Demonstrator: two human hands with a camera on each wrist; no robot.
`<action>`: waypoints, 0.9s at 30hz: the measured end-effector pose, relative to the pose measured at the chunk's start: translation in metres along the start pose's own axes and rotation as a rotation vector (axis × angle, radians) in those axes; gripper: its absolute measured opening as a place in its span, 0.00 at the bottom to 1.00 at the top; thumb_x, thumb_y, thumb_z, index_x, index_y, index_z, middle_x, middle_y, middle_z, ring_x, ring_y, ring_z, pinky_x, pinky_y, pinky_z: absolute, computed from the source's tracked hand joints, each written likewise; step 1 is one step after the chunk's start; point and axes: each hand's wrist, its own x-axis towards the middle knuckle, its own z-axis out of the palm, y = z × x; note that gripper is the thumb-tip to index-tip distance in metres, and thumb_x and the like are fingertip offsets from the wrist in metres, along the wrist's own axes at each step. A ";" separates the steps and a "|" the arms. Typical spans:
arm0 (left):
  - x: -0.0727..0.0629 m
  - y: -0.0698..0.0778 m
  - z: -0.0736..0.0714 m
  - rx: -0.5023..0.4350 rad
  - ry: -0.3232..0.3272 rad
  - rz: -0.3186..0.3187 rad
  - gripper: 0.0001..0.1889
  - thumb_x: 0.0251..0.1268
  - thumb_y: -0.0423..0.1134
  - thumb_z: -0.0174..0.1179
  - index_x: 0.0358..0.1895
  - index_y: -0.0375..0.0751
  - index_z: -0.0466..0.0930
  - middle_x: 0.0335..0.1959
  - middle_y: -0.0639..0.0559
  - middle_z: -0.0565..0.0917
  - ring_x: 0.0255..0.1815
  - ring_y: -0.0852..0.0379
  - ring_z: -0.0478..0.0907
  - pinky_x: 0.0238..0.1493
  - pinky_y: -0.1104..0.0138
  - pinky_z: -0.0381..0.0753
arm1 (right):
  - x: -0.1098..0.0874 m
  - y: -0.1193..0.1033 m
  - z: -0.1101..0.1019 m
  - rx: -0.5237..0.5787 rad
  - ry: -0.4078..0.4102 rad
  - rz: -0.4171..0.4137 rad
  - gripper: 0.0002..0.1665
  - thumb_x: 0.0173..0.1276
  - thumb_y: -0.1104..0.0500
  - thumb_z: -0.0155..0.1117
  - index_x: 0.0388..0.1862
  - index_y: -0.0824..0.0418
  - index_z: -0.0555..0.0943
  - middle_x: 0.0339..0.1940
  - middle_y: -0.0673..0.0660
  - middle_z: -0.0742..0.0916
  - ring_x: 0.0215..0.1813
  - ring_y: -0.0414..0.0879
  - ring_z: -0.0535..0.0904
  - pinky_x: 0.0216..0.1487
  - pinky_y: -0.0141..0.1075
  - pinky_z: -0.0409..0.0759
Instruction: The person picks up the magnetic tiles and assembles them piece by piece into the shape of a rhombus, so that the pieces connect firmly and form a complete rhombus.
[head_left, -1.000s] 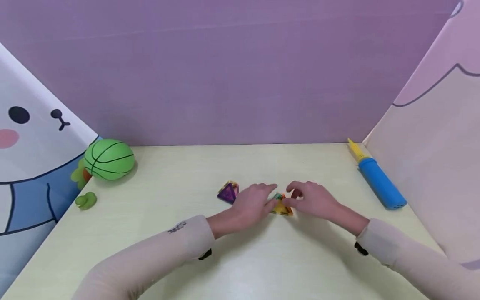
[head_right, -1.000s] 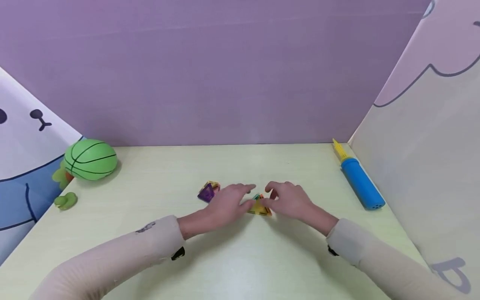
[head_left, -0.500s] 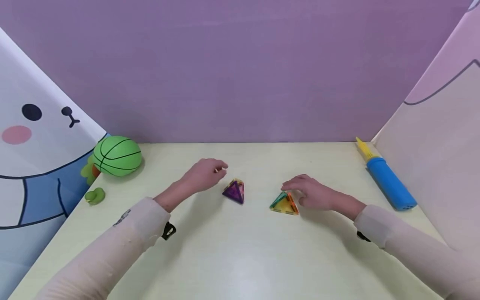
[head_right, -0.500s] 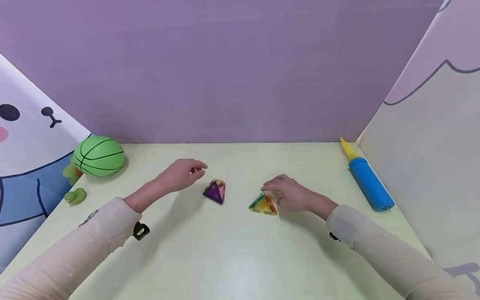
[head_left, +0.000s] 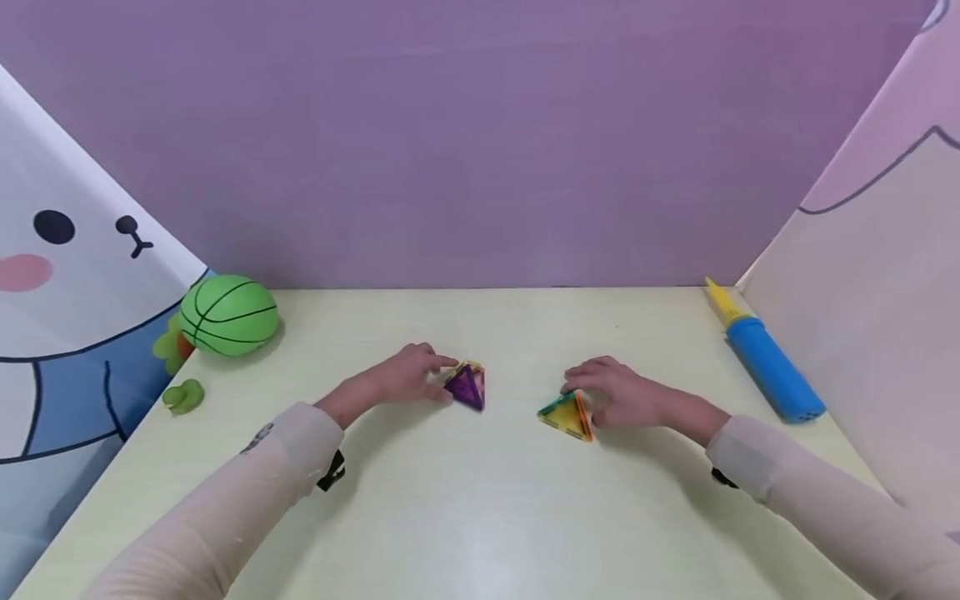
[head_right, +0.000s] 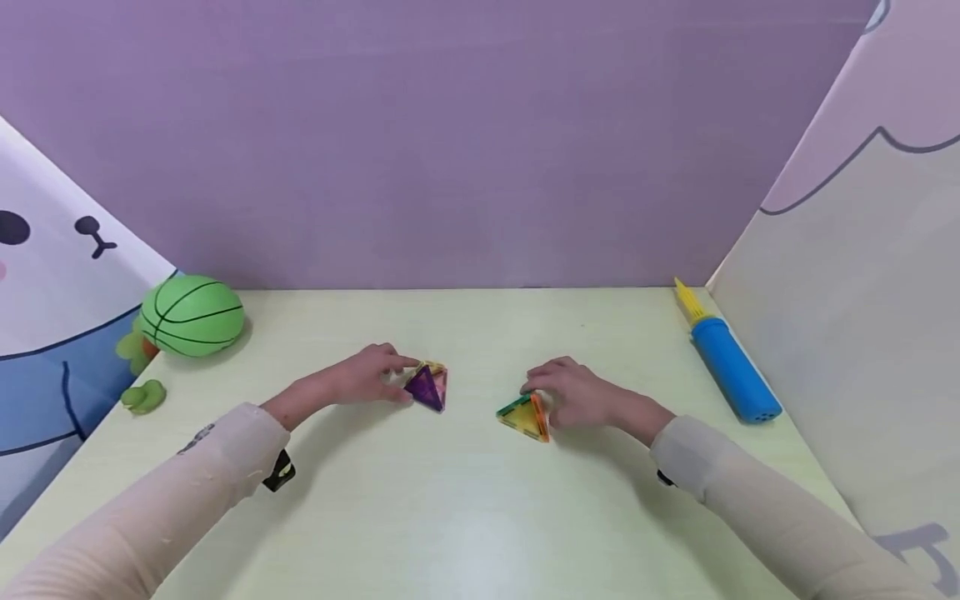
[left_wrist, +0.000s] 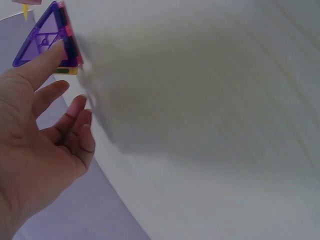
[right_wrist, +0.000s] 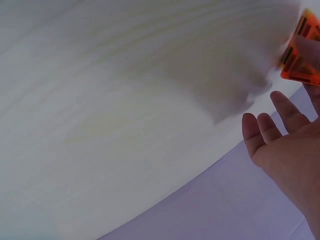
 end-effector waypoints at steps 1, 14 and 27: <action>0.001 0.001 0.002 -0.002 0.004 0.007 0.34 0.65 0.52 0.67 0.70 0.41 0.72 0.53 0.39 0.78 0.53 0.47 0.74 0.55 0.55 0.75 | -0.002 0.000 0.001 -0.006 -0.003 0.014 0.30 0.56 0.67 0.69 0.60 0.57 0.81 0.70 0.64 0.76 0.71 0.69 0.63 0.66 0.67 0.65; 0.003 0.003 0.011 0.024 0.099 0.074 0.28 0.65 0.53 0.66 0.61 0.38 0.81 0.45 0.43 0.81 0.44 0.52 0.74 0.46 0.61 0.75 | -0.023 0.001 0.016 -0.072 0.080 0.014 0.29 0.58 0.40 0.76 0.54 0.52 0.84 0.68 0.58 0.80 0.71 0.63 0.67 0.67 0.65 0.66; 0.002 0.012 0.022 0.016 0.109 0.069 0.29 0.64 0.56 0.66 0.60 0.39 0.82 0.43 0.48 0.80 0.43 0.56 0.71 0.45 0.64 0.73 | -0.010 -0.008 0.026 -0.178 0.254 -0.074 0.29 0.60 0.42 0.75 0.54 0.59 0.86 0.59 0.58 0.86 0.66 0.61 0.73 0.63 0.60 0.71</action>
